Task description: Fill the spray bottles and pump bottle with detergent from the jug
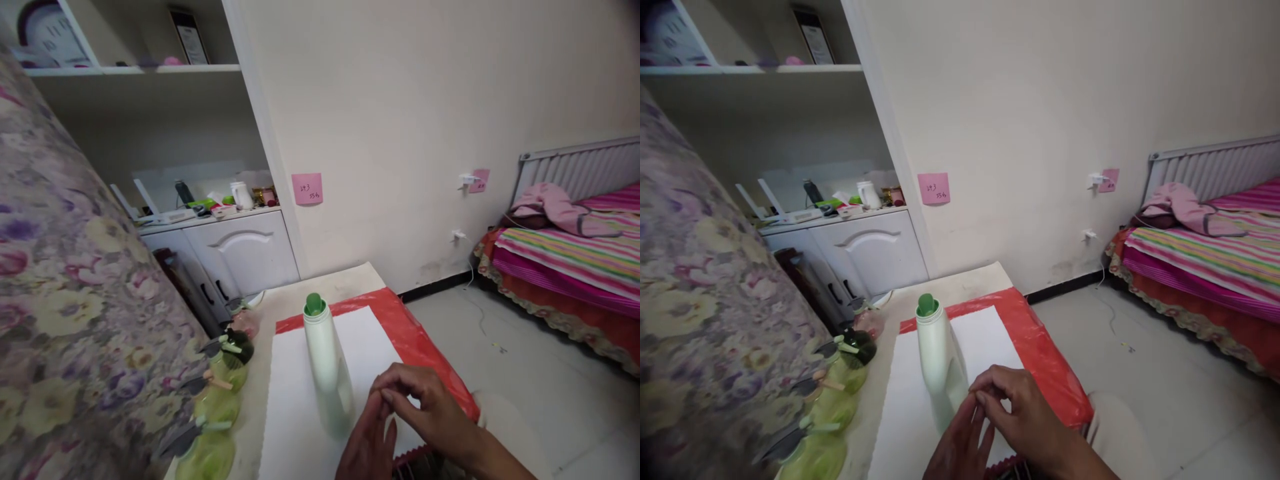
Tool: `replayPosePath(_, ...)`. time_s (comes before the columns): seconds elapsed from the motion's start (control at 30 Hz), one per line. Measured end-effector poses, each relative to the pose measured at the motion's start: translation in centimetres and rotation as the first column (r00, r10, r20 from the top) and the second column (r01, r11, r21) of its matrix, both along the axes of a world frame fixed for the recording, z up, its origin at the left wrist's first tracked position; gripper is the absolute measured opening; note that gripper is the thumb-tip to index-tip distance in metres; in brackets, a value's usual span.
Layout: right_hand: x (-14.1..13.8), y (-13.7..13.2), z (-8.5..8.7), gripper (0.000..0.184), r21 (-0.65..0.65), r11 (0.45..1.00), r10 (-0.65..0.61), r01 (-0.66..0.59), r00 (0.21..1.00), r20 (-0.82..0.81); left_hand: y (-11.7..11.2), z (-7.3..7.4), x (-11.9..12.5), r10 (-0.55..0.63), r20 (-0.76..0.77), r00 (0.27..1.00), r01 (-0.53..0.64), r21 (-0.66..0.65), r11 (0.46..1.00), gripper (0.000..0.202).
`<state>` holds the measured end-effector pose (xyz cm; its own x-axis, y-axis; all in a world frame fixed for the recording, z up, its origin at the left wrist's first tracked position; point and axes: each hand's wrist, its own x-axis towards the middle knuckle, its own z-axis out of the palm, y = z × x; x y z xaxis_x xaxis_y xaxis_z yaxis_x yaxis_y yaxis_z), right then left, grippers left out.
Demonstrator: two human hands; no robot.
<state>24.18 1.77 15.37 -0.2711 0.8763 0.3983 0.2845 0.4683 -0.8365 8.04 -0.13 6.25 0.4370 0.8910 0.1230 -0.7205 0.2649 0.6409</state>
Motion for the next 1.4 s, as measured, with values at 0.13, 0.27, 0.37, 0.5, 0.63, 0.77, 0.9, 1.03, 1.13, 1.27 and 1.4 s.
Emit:
replayPosePath(0.13, -0.4, -0.1, -0.3, 0.014, -0.002, 1.000, -0.025, 0.025, 1.000, 0.011, 0.4, 0.1, 0.1, -0.008, -0.005, 1.000, 0.008, 0.021, 1.000, 0.039)
replayPosePath(0.27, -0.5, -0.1, -0.3, 0.013, 0.031, 0.998, -0.055, 0.053, 0.998, 0.044, 0.7, -0.2, -0.1, -0.083, 0.009, 0.997, 0.083, -0.048, 0.995, 0.037)
replayPosePath(0.37, -0.4, -0.1, 0.0, 0.013, 0.020, 0.999, -0.035, 0.034, 0.998, 0.057, 0.6, -0.2, -0.3, -0.096, -0.003, 0.995, 0.094, -0.173, 0.980, 0.033)
replayPosePath(0.5, -0.2, -0.1, 0.3, 0.014, 0.002, 1.000, -0.016, 0.016, 0.998, 0.064, 0.2, 0.3, -0.6, -0.120, 0.051, 0.991, 0.128, -0.210, 0.969, 0.034)
replayPosePath(0.63, 0.1, 0.1, 0.0, 0.016, 0.046, 0.999, 0.021, -0.024, 0.997, 0.072, -0.1, 1.1, -0.8, -0.187, 0.120, 0.975, 0.204, -0.147, 0.968, 0.041)
replayPosePath(0.77, 0.4, 0.1, -0.4, 0.017, 0.107, 0.993, 0.038, -0.046, 0.996, 0.081, -0.3, 1.7, -1.0, -0.225, 0.188, 0.956, 0.246, -0.093, 0.965, 0.044)
replayPosePath(0.9, 0.7, 0.2, -0.8, 0.018, 0.150, 0.987, 0.046, -0.058, 0.996, 0.079, -0.3, 1.9, -1.1, -0.261, 0.219, 0.940, 0.282, -0.070, 0.957, 0.044)
replayPosePath(1.03, 1.0, 0.4, -1.2, 0.021, 0.276, 0.957, 0.044, -0.086, 0.987, 0.156, -0.2, 2.1, -1.2, -0.304, 0.229, 0.925, 0.321, -0.044, 0.946, 0.045)
replayPosePath(1.13, 1.1, 0.6, -1.3, 0.023, 0.321, 0.939, 0.050, -0.122, 0.974, 0.223, -0.2, 2.0, -1.3, -0.314, 0.234, 0.920, 0.328, -0.022, 0.944, 0.048)
replayPosePath(1.27, 1.0, 0.7, -1.6, 0.021, 0.330, 0.934, 0.051, -0.133, 0.968, 0.245, -0.2, 1.6, -1.3, -0.319, 0.232, 0.919, 0.331, -0.015, 0.944, 0.049)
replayPosePath(1.4, 0.5, 0.9, -2.2, 0.020, 0.345, 0.931, 0.040, -0.120, 0.973, 0.229, -0.2, 1.3, -1.4, -0.305, 0.216, 0.928, 0.319, -0.032, 0.947, 0.048)
